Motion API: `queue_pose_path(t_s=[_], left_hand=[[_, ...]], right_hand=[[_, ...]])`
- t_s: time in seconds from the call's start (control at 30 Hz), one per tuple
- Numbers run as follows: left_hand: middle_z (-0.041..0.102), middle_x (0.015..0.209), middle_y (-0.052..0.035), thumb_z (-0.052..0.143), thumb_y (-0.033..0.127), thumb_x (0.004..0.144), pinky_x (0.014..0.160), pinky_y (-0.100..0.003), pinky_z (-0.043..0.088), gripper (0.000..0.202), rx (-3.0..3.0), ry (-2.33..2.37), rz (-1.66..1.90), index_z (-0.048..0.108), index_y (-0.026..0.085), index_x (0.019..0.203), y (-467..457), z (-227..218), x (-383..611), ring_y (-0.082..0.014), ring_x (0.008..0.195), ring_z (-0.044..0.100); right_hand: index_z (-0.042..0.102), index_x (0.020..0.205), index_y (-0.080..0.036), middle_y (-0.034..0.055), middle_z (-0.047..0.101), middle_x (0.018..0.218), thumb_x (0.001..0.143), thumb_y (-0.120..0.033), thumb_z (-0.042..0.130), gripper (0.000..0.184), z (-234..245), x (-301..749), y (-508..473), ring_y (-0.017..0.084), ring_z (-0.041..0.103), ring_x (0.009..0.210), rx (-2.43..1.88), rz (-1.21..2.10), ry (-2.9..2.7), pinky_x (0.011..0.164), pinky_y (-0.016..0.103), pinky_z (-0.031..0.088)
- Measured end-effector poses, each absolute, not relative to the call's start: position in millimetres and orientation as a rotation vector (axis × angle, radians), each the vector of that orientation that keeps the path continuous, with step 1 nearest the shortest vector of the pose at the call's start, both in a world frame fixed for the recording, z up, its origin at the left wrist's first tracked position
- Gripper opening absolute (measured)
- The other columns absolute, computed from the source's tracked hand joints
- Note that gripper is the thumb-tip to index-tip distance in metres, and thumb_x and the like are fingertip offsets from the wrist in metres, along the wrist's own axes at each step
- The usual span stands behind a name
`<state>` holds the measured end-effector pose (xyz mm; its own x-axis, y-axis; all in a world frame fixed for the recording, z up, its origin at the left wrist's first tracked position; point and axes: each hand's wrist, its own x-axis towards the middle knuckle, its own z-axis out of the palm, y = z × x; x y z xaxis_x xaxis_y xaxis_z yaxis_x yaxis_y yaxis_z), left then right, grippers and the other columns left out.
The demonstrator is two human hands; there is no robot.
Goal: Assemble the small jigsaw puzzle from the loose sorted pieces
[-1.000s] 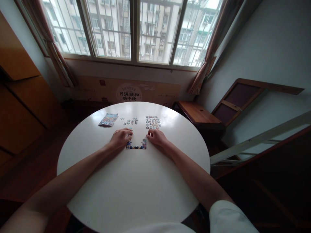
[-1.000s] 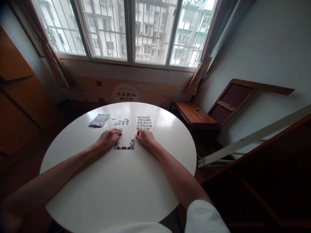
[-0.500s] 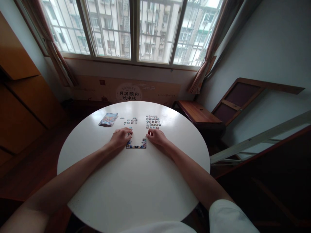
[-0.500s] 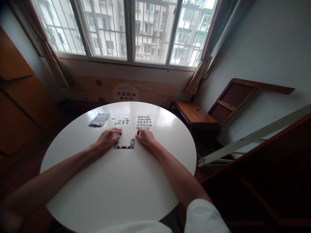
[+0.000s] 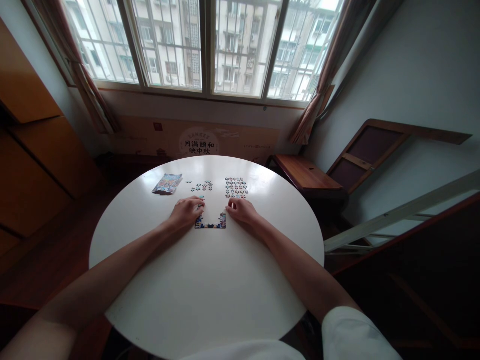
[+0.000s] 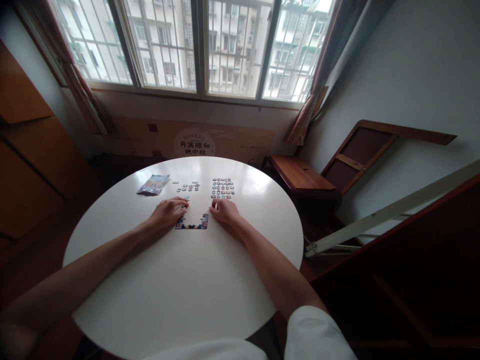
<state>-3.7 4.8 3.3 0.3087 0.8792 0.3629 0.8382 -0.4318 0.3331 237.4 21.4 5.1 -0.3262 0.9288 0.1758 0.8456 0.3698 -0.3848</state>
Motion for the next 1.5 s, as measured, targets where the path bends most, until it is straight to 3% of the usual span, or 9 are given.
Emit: queue_pose_path(t_s=[0.6,1.5], left_hand=[[0.064,0.117,0.0009,0.050,0.030,0.081,0.095,-0.033,0.044,0.028,2.425,1.661,0.746,0.071,0.028,0.098,5.0,2.7,-3.5,-0.0212,0.102,0.061],[0.066,0.113,-0.0008,0.049,0.033,0.081,0.095,-0.034,0.043,0.027,2.433,1.621,0.751,0.071,0.027,0.096,4.2,4.1,-3.1,-0.0219,0.100,0.062]], right_hand=[[0.070,0.084,-0.013,-0.0003,0.059,0.063,0.077,-0.016,0.057,0.016,5.2,246.8,28.2,0.008,0.048,0.056,-1.114,0.756,-2.322,0.054,0.019,0.032],[0.069,0.086,-0.014,-0.0020,0.057,0.063,0.080,-0.020,0.056,0.016,2.4,240.8,24.5,0.007,0.044,0.055,-1.205,0.635,-2.300,0.056,0.020,0.029]])
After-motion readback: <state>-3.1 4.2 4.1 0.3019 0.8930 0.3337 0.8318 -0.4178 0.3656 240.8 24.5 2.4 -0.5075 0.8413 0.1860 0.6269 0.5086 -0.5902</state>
